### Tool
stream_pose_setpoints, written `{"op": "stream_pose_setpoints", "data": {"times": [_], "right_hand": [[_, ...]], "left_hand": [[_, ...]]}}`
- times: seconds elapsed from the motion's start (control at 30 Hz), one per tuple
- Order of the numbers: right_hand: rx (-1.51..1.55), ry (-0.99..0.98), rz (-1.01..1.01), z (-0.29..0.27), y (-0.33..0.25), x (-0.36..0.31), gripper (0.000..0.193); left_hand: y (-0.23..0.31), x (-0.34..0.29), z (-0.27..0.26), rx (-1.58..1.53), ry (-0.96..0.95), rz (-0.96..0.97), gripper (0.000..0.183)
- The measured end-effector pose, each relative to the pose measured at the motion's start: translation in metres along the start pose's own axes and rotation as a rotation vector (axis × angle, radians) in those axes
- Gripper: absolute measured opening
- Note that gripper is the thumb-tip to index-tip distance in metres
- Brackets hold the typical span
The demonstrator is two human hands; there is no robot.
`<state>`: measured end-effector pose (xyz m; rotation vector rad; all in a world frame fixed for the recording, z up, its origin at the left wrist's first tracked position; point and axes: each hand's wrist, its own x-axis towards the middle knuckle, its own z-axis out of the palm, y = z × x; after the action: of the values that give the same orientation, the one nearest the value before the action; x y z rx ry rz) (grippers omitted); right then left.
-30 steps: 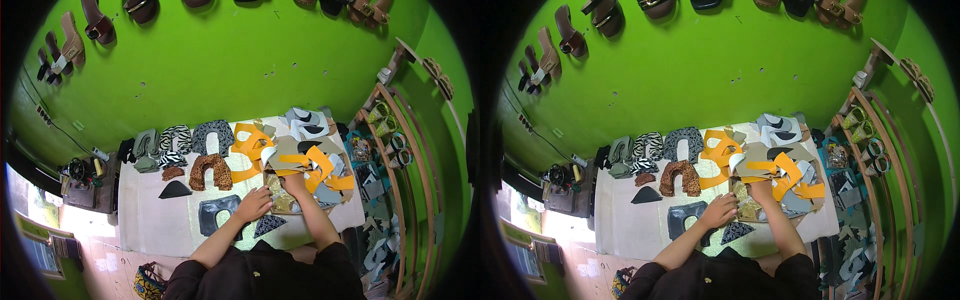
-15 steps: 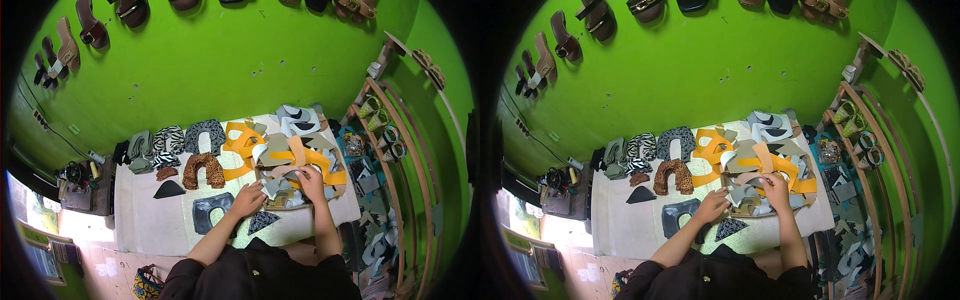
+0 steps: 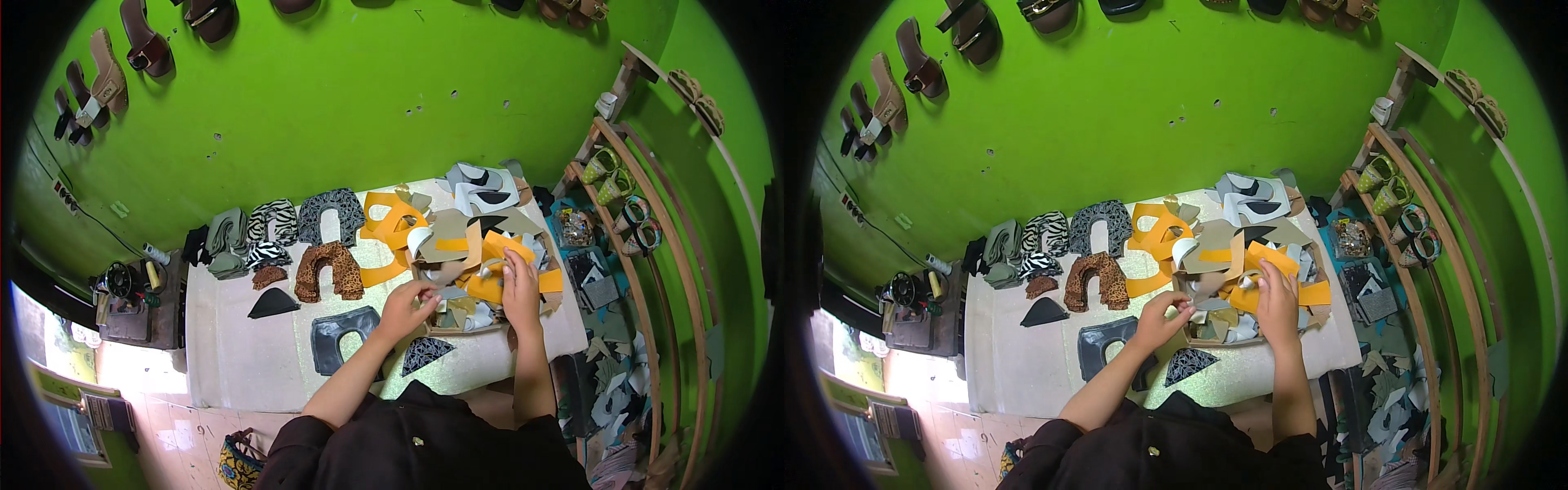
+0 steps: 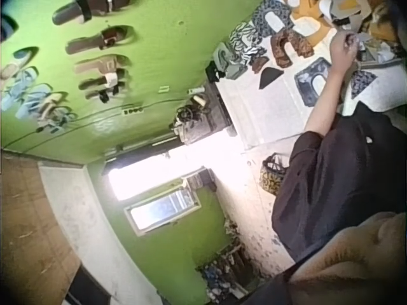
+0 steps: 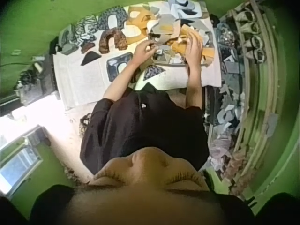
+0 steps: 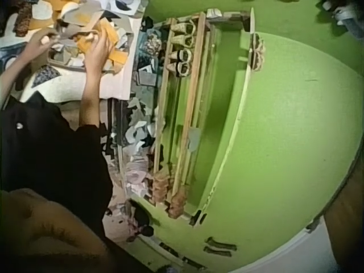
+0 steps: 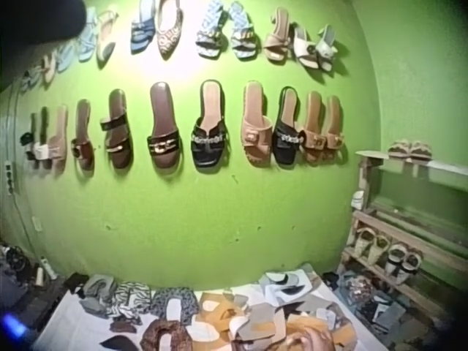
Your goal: The recorder is sorting and matching various cut shoe upper components on a workbench.
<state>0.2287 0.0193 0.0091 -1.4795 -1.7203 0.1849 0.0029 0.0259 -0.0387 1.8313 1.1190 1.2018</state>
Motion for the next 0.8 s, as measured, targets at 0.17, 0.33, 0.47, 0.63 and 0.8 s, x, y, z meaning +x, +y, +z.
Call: {"op": "stream_pose_setpoints", "data": {"times": [0.17,0.33,0.47,0.63,0.8], "right_hand": [[0.251,-0.229,0.11,-0.008,-0.03,-0.014,0.015],[0.617,-0.536,0.258,0.012,-0.047,-0.042,0.025],[0.442,-0.517,0.394,0.045,-0.007,-0.052,0.035],[-0.346,-0.474,0.133,0.073,0.004,-0.062,0.034],[-0.327,-0.603,0.232,0.073,0.019,-0.054,0.023]], "left_hand": [[0.035,0.003,-0.003,-0.041,0.03,0.117,0.043],[0.024,-0.03,-0.022,-0.088,-0.49,-0.119,0.044],[0.016,-0.058,-0.034,-0.095,-0.373,-0.474,0.026],[-0.002,-0.072,-0.039,-0.419,-0.123,-0.566,0.017],[-0.004,-0.067,-0.053,-0.481,-0.11,-0.602,0.016]]}}
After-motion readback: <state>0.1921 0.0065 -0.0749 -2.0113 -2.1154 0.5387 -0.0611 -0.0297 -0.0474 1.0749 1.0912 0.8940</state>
